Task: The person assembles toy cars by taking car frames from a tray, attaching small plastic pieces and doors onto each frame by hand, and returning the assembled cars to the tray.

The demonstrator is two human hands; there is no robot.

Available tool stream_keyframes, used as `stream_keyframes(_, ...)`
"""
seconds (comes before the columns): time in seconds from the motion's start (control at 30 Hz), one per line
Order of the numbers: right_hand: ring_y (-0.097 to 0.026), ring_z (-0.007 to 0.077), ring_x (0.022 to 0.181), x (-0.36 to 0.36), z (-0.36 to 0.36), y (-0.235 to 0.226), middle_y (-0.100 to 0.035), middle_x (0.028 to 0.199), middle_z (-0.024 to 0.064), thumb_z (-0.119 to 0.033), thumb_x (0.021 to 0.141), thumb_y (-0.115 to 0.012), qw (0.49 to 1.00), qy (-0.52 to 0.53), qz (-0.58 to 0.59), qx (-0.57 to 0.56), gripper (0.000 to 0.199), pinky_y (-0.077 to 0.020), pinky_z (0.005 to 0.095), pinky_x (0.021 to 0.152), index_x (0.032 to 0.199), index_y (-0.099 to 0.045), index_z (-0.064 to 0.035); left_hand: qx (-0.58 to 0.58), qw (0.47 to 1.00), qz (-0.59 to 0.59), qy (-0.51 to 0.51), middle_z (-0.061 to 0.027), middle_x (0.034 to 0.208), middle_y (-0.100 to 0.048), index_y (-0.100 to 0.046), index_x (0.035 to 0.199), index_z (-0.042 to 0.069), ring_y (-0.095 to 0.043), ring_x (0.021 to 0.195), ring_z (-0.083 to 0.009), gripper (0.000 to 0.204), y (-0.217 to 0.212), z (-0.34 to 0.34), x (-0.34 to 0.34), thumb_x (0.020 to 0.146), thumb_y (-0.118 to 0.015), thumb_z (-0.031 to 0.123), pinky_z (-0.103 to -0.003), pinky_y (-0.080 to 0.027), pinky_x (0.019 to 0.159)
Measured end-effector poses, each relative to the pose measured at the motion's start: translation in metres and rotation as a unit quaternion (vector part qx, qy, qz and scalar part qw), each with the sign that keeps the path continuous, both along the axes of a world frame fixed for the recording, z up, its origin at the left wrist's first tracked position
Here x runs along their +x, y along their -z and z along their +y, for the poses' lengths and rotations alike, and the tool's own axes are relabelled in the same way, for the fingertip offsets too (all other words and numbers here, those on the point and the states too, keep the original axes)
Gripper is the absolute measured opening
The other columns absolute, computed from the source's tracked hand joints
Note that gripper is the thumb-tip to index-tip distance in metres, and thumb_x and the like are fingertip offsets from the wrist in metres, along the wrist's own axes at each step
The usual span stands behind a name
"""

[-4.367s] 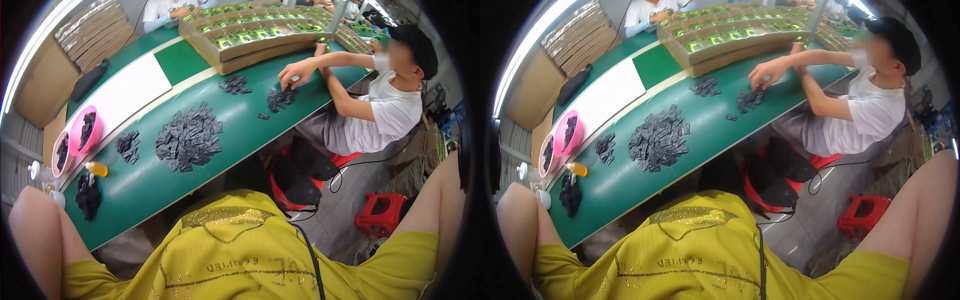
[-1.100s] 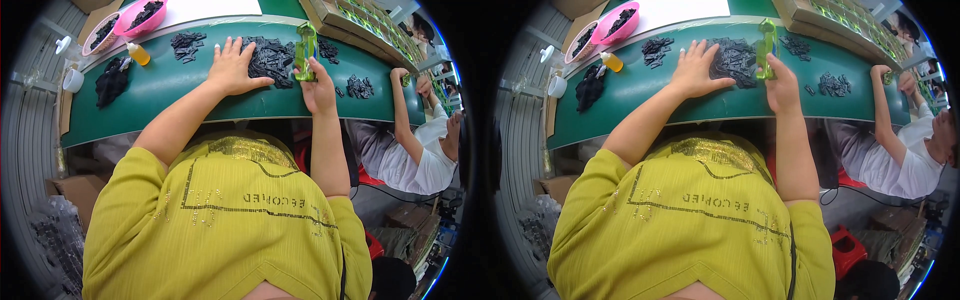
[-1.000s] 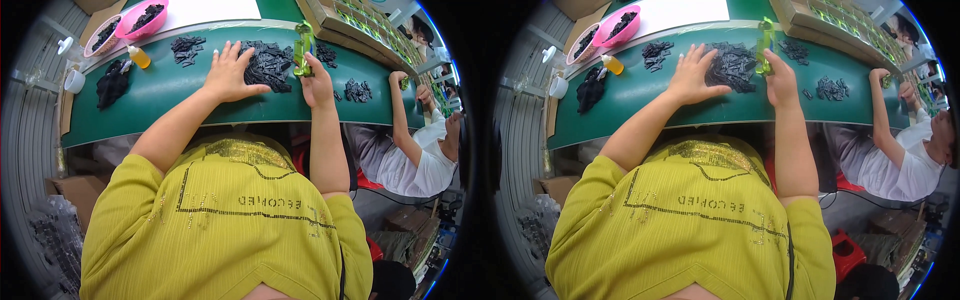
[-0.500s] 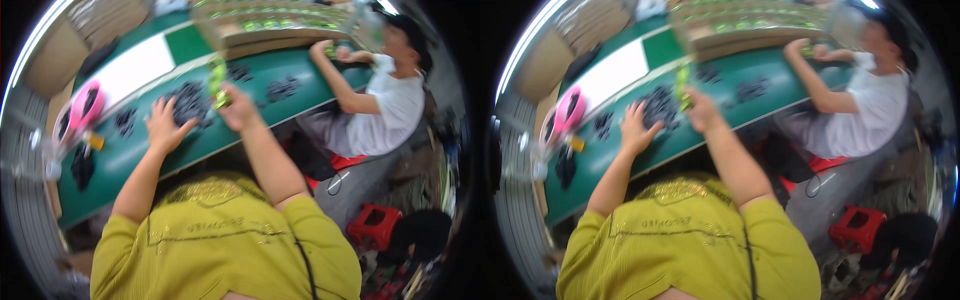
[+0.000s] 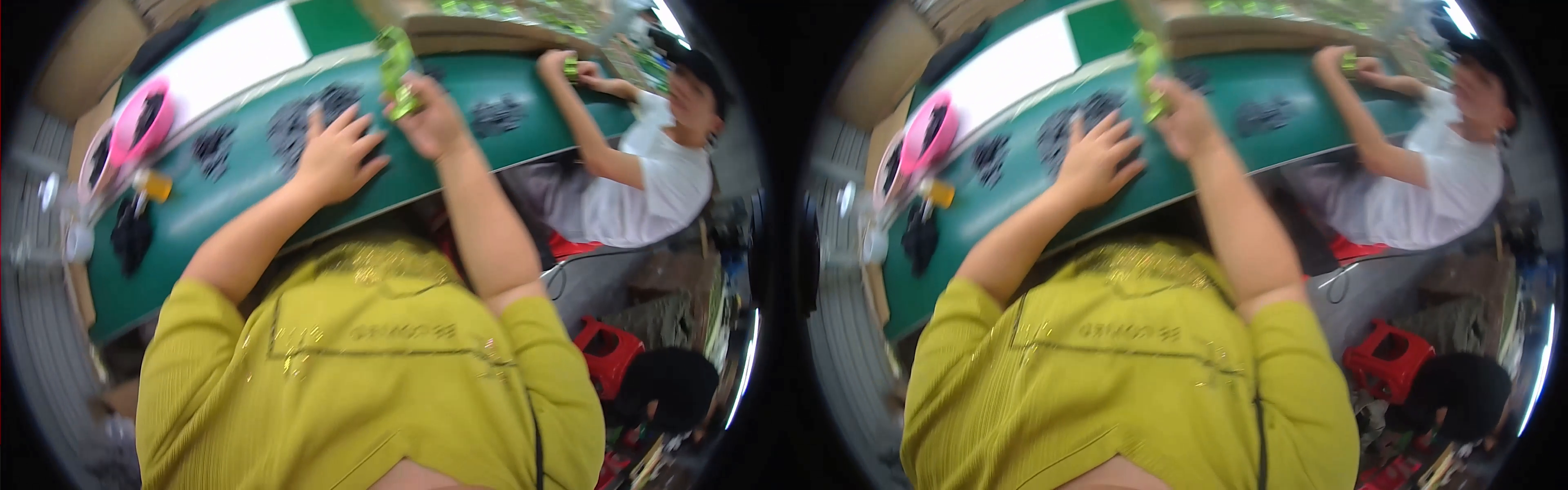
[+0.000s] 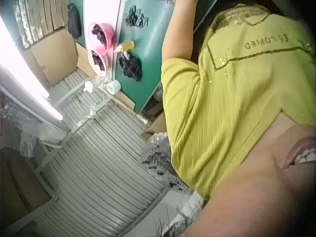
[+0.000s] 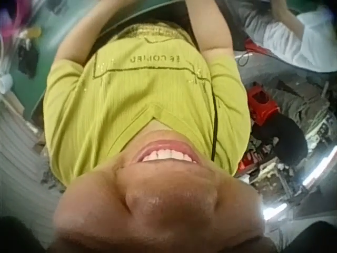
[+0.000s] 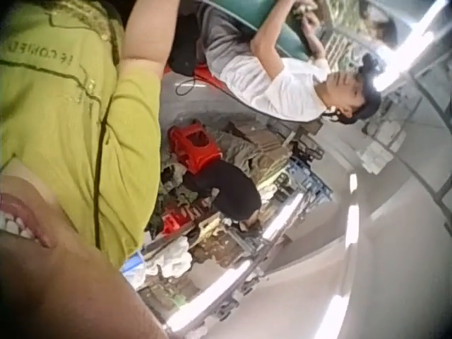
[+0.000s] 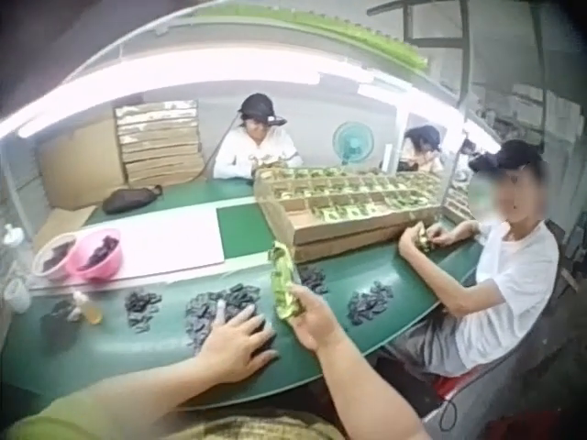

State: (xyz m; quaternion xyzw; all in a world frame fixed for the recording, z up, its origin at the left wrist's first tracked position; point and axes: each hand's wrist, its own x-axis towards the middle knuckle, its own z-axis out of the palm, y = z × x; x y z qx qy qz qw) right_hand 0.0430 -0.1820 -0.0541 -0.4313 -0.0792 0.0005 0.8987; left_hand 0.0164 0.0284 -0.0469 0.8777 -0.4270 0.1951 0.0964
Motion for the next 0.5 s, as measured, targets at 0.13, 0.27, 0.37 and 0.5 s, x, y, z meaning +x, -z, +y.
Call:
stream_keyframes(0.13,-0.064,0.0210,0.093,0.031,0.021,-0.014,-0.068,0.098,0.0087,-0.019,0.095,-0.062,0.997,0.001,0.074,-0.014,0.020,-0.0509,0.0325,0.084,0.105,-0.065,-0.0025,-0.038,0.999,0.026,0.019,-0.0112,0.131,-0.059,-0.067,0.116,0.013,-0.049,0.133,-0.0323,0.031,0.000,0.010,0.011,0.091,-0.065,0.031,-0.070,-0.031,0.106)
stream_keyframes(0.27,-0.063,0.0197,0.093,0.043,0.034,0.000,-0.068,0.101,0.0097,-0.018,0.096,-0.061,0.997,-0.025,0.064,-0.037,0.022,-0.0503,0.0311,0.084,0.108,-0.065,0.0000,-0.041,0.998,0.046,-0.002,-0.0104,0.126,-0.062,-0.070,0.109,0.014,-0.052,0.130,-0.0323,0.024,-0.005,0.016,0.011,0.089,-0.067,0.026,-0.070,-0.031,0.106)
stream_keyframes(0.37,-0.064,0.0205,0.093,0.041,0.026,0.018,-0.068,0.108,0.0129,-0.017,0.096,-0.060,0.998,-0.024,0.053,-0.031,0.025,-0.0503,0.0332,0.086,0.111,-0.064,0.0027,-0.070,0.997,0.044,0.001,-0.0109,0.127,-0.062,-0.070,0.110,0.013,-0.052,0.129,-0.0328,0.026,0.000,0.019,0.013,0.086,-0.070,0.023,-0.070,-0.032,0.106)
stream_keyframes(0.5,-0.066,0.0223,0.098,0.000,0.034,-0.017,-0.067,0.110,0.0150,-0.023,0.097,-0.058,0.998,0.030,0.037,-0.038,0.030,-0.0508,0.0375,0.090,0.112,-0.063,0.0035,-0.200,0.979,0.029,0.002,-0.0150,0.131,-0.060,-0.066,0.119,0.011,-0.051,0.131,-0.0351,0.040,-0.010,0.030,0.008,0.081,-0.076,0.022,-0.066,-0.032,0.108)
